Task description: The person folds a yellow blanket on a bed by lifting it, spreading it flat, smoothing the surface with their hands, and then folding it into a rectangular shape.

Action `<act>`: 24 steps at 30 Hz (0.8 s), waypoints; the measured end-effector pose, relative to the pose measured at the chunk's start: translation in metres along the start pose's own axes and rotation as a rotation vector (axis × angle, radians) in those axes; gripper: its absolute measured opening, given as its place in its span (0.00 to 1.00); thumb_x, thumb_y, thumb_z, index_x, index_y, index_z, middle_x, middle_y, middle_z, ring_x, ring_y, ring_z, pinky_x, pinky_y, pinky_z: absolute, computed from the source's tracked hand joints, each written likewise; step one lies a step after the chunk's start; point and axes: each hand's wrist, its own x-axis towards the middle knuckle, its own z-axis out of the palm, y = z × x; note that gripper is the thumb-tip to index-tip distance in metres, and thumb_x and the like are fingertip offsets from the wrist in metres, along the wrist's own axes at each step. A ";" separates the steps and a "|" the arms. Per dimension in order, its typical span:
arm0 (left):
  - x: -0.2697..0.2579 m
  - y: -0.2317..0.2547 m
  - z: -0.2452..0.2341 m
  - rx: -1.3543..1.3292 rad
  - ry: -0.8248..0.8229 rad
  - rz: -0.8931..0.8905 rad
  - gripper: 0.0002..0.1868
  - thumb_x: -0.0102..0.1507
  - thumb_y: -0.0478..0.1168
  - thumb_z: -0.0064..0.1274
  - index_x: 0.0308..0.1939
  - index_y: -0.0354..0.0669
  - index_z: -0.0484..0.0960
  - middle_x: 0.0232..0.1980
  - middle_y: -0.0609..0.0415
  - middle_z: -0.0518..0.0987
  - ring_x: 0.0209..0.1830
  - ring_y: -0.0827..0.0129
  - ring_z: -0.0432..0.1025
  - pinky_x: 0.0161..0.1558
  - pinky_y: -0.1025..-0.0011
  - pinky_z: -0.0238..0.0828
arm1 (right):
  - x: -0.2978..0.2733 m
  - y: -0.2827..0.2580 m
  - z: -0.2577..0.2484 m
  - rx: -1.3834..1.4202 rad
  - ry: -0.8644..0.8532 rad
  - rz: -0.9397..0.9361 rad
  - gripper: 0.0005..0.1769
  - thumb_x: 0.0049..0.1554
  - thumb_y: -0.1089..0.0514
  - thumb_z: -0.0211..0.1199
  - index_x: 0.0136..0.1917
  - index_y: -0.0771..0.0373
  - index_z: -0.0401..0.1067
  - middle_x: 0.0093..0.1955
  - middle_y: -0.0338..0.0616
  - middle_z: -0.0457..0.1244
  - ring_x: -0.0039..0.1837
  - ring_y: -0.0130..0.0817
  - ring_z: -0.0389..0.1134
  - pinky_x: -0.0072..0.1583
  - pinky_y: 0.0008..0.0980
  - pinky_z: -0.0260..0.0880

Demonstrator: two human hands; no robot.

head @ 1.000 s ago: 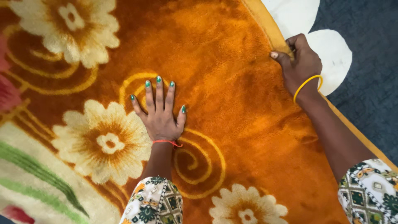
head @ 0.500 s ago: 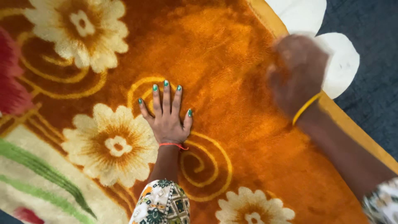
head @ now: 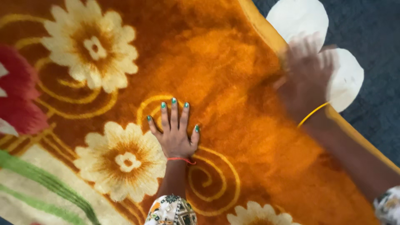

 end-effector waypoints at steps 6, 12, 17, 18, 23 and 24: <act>-0.001 -0.002 0.001 -0.011 -0.038 -0.009 0.33 0.65 0.59 0.41 0.75 0.60 0.70 0.82 0.53 0.59 0.83 0.54 0.48 0.77 0.33 0.29 | 0.033 -0.106 0.055 0.012 -0.536 -0.844 0.44 0.53 0.31 0.54 0.80 0.42 0.54 0.83 0.38 0.44 0.83 0.43 0.39 0.78 0.57 0.30; -0.001 -0.003 0.002 -0.008 -0.028 -0.022 0.31 0.66 0.59 0.40 0.74 0.63 0.71 0.81 0.55 0.60 0.83 0.56 0.49 0.78 0.35 0.30 | 0.145 -0.027 0.016 -0.154 -0.154 -0.216 0.39 0.64 0.34 0.46 0.84 0.40 0.44 0.89 0.43 0.37 0.87 0.47 0.30 0.75 0.73 0.19; 0.002 -0.006 0.003 -0.017 -0.011 -0.019 0.31 0.66 0.59 0.40 0.73 0.64 0.71 0.81 0.56 0.61 0.83 0.57 0.50 0.78 0.35 0.31 | 0.152 -0.085 0.031 -0.039 -0.141 -0.328 0.42 0.64 0.36 0.46 0.86 0.47 0.41 0.89 0.46 0.38 0.89 0.47 0.31 0.83 0.62 0.23; 0.002 -0.007 0.003 -0.019 -0.010 -0.018 0.31 0.66 0.59 0.40 0.73 0.64 0.71 0.81 0.56 0.61 0.83 0.56 0.50 0.78 0.35 0.31 | 0.148 -0.112 0.048 -0.083 -0.239 -0.516 0.42 0.60 0.31 0.47 0.83 0.40 0.43 0.87 0.42 0.39 0.86 0.46 0.32 0.81 0.61 0.23; 0.000 -0.009 0.006 -0.027 -0.012 -0.014 0.31 0.66 0.60 0.40 0.73 0.65 0.72 0.81 0.57 0.61 0.83 0.57 0.50 0.77 0.35 0.32 | 0.194 -0.108 0.072 -0.062 -0.309 -0.900 0.44 0.59 0.30 0.52 0.83 0.42 0.46 0.86 0.40 0.42 0.85 0.44 0.37 0.79 0.59 0.27; -0.002 -0.009 0.008 -0.032 -0.013 -0.018 0.31 0.66 0.60 0.39 0.73 0.66 0.71 0.81 0.57 0.61 0.82 0.58 0.50 0.78 0.35 0.32 | 0.213 -0.091 0.065 -0.123 -0.233 -0.833 0.45 0.58 0.31 0.53 0.82 0.45 0.47 0.85 0.43 0.43 0.84 0.46 0.38 0.77 0.62 0.30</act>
